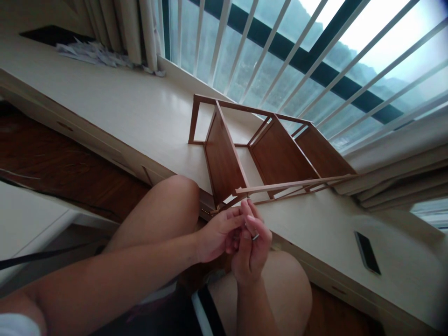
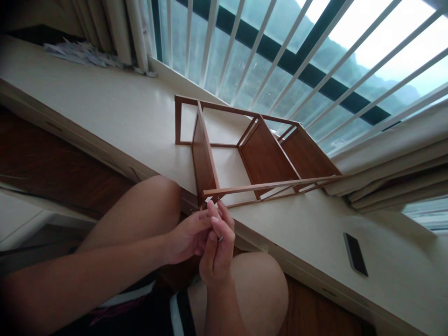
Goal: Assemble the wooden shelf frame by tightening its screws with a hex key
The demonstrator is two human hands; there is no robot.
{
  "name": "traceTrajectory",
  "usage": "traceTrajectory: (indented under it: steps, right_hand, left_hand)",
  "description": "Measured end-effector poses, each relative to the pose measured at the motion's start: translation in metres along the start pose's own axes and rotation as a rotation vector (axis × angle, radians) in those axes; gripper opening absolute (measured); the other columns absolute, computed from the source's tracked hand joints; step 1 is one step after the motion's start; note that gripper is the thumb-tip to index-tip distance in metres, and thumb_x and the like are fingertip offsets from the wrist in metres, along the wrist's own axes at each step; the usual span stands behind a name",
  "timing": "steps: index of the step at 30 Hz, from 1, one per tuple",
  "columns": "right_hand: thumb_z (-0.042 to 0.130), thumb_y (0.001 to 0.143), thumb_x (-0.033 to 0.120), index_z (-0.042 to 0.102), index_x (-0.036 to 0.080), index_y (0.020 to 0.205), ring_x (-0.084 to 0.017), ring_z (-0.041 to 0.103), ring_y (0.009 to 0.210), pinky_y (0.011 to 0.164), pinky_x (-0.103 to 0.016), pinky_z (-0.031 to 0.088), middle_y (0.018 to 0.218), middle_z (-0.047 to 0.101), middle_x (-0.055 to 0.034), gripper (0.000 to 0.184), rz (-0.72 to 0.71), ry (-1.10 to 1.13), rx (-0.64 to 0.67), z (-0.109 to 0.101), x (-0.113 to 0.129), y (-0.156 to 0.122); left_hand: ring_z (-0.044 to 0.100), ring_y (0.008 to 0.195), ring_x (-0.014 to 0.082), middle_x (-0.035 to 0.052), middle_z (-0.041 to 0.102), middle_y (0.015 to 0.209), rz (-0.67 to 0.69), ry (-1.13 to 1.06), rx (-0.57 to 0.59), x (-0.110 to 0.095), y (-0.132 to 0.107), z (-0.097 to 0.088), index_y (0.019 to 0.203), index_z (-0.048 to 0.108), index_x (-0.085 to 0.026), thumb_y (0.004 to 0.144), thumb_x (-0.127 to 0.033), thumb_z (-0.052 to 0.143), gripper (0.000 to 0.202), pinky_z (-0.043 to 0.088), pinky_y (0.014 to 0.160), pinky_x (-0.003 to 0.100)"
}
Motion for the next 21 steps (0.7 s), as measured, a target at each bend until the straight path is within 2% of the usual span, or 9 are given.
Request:
traceTrajectory:
  steps: [3,7,10,13,15,17,19,21]
  right_hand:
    - [0.04,0.095,0.013,0.048,0.026,0.12,-0.025,0.038,0.139,0.106,-0.063,0.034,0.139,0.055,-0.0077,0.03,-0.04,-0.034,-0.077,-0.008,0.0,-0.001]
    - [0.038,0.095,0.012,0.047,0.027,0.121,-0.026,0.035,0.14,0.107,-0.064,0.033,0.142,0.051,-0.0067,0.031,-0.01,-0.025,-0.067,-0.007,-0.003,-0.001]
    - [0.041,0.094,0.015,0.044,0.027,0.124,-0.027,0.034,0.141,0.108,-0.064,0.031,0.146,0.047,-0.0078,0.033,-0.007,-0.029,-0.069,-0.005,-0.002,-0.002]
    - [0.047,0.092,0.02,0.039,0.026,0.129,-0.028,0.04,0.137,0.105,-0.061,0.036,0.146,0.043,-0.0124,0.038,0.027,-0.001,-0.128,-0.01,-0.005,-0.003]
    - [0.05,0.09,0.022,0.042,0.024,0.124,-0.026,0.052,0.123,0.097,-0.054,0.044,0.133,0.052,-0.013,0.035,0.049,0.024,-0.196,-0.018,-0.007,-0.004]
    - [0.051,0.09,0.024,0.05,0.021,0.109,-0.022,0.058,0.102,0.087,-0.044,0.049,0.108,0.058,-0.0086,0.019,0.079,0.003,-0.231,-0.025,-0.01,-0.005]
    - [0.049,0.091,0.024,0.054,0.019,0.093,-0.017,0.057,0.085,0.076,-0.036,0.049,0.088,0.056,-0.0041,0.007,0.108,-0.048,-0.225,-0.028,-0.013,-0.004]
    - [0.046,0.092,0.024,0.054,0.018,0.087,-0.016,0.055,0.076,0.068,-0.032,0.047,0.079,0.055,-0.002,0.011,0.109,-0.051,-0.208,-0.028,-0.013,-0.004]
  left_hand:
    - [0.038,0.043,0.0039,-0.0071,0.045,0.057,-0.032,-0.006,0.045,0.001,0.0,0.005,0.089,0.055,-0.017,0.081,-0.049,0.068,0.035,0.023,0.036,0.014]
    - [0.038,0.046,0.0032,-0.0062,0.044,0.06,-0.038,-0.011,0.032,0.003,0.002,0.003,0.085,0.057,-0.015,0.076,-0.047,0.074,0.038,0.021,0.039,0.015]
    - [0.039,0.048,0.0033,-0.0046,0.048,0.063,0.009,-0.025,0.023,-0.002,0.004,0.003,0.08,0.055,-0.014,0.073,-0.047,0.076,0.039,0.021,0.039,0.015]
    - [0.038,0.048,0.0032,-0.004,0.048,0.061,0.079,-0.033,0.036,-0.011,0.006,0.004,0.077,0.056,-0.013,0.075,-0.045,0.075,0.037,0.022,0.04,0.015]
    - [0.038,0.047,0.0034,-0.0042,0.047,0.058,0.124,-0.032,0.049,-0.018,0.008,0.004,0.077,0.058,-0.013,0.077,-0.043,0.074,0.034,0.024,0.04,0.015]
    - [0.037,0.048,0.0037,-0.0042,0.046,0.057,0.164,-0.025,0.056,-0.024,0.01,0.003,0.078,0.061,-0.012,0.078,-0.041,0.073,0.032,0.025,0.04,0.015]
    - [0.038,0.048,0.0037,-0.0041,0.046,0.057,0.187,-0.011,0.053,-0.027,0.012,0.003,0.078,0.062,-0.012,0.077,-0.042,0.074,0.033,0.025,0.04,0.015]
    - [0.038,0.048,0.0036,-0.0045,0.045,0.056,0.193,0.002,0.048,-0.028,0.014,0.003,0.078,0.063,-0.011,0.076,-0.043,0.075,0.034,0.024,0.041,0.015]
Point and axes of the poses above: each hand's wrist, its own y-axis towards the middle knuckle, its own z-axis out of the palm, x = y × z, the point moved 8 cm from there along y, towards the middle knuckle
